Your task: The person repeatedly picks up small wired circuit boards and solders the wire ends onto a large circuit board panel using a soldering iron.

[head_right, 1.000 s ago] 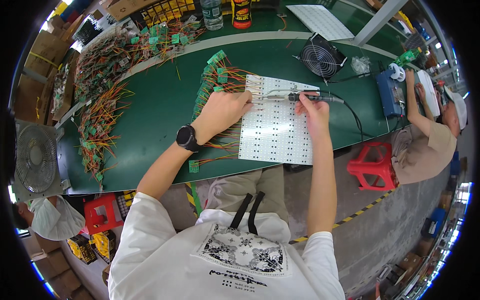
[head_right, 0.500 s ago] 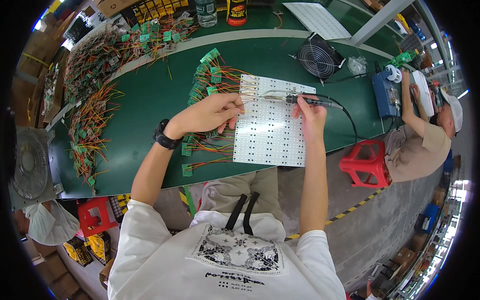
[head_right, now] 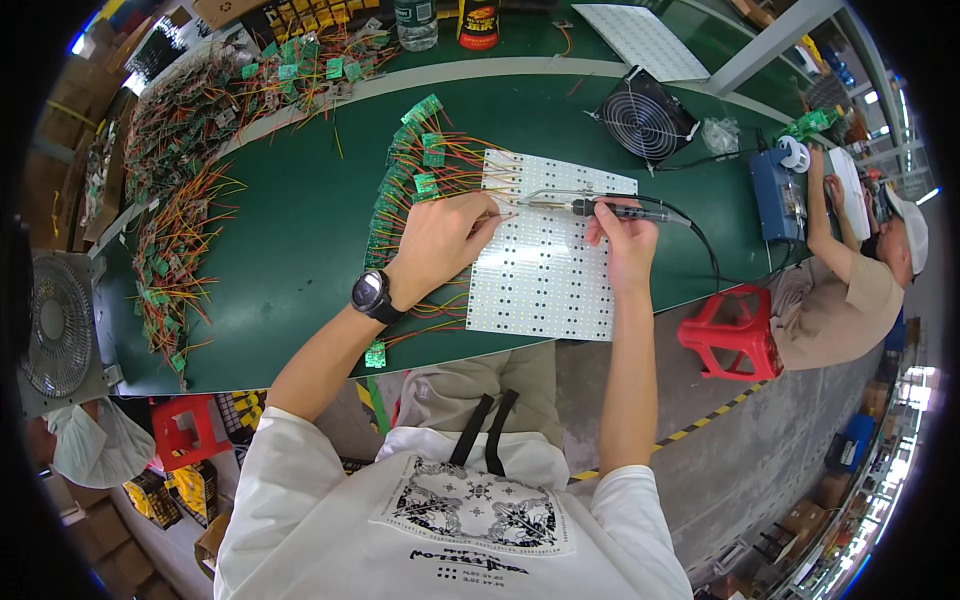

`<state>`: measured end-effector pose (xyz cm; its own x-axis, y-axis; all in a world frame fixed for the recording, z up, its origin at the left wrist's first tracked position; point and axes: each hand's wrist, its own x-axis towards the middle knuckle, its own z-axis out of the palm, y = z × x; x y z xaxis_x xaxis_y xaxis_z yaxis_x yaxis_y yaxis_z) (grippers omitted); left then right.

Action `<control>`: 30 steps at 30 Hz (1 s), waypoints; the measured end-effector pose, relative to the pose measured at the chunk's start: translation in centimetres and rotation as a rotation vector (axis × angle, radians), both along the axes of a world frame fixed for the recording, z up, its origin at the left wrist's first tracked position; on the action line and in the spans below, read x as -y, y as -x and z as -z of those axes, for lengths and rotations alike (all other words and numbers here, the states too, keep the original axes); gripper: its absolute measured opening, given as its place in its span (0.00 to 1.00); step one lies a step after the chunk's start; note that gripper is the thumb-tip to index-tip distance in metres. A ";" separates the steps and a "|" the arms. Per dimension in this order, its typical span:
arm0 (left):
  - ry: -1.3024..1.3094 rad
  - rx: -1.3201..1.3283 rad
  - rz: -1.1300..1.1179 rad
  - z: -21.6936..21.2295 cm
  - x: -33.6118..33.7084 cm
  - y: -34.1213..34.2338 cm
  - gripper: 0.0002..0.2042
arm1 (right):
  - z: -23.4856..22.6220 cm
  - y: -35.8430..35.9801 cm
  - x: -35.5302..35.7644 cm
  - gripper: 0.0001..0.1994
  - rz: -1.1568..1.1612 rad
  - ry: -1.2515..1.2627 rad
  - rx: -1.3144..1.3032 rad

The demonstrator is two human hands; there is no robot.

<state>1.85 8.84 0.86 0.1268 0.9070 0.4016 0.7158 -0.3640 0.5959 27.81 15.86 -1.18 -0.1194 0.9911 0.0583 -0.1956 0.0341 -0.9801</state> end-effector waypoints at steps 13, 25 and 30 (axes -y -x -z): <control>0.038 0.102 -0.090 -0.2 0.0 -0.1 0.05 | -0.1 0.3 0.0 0.08 -0.020 -0.050 0.015; 0.000 0.001 -0.106 0.6 -0.1 -0.9 0.04 | -0.2 0.3 0.2 0.09 -0.025 -0.055 0.031; -0.011 0.018 -0.111 0.6 -0.2 -1.0 0.04 | -0.3 0.2 0.1 0.09 -0.020 -0.055 0.032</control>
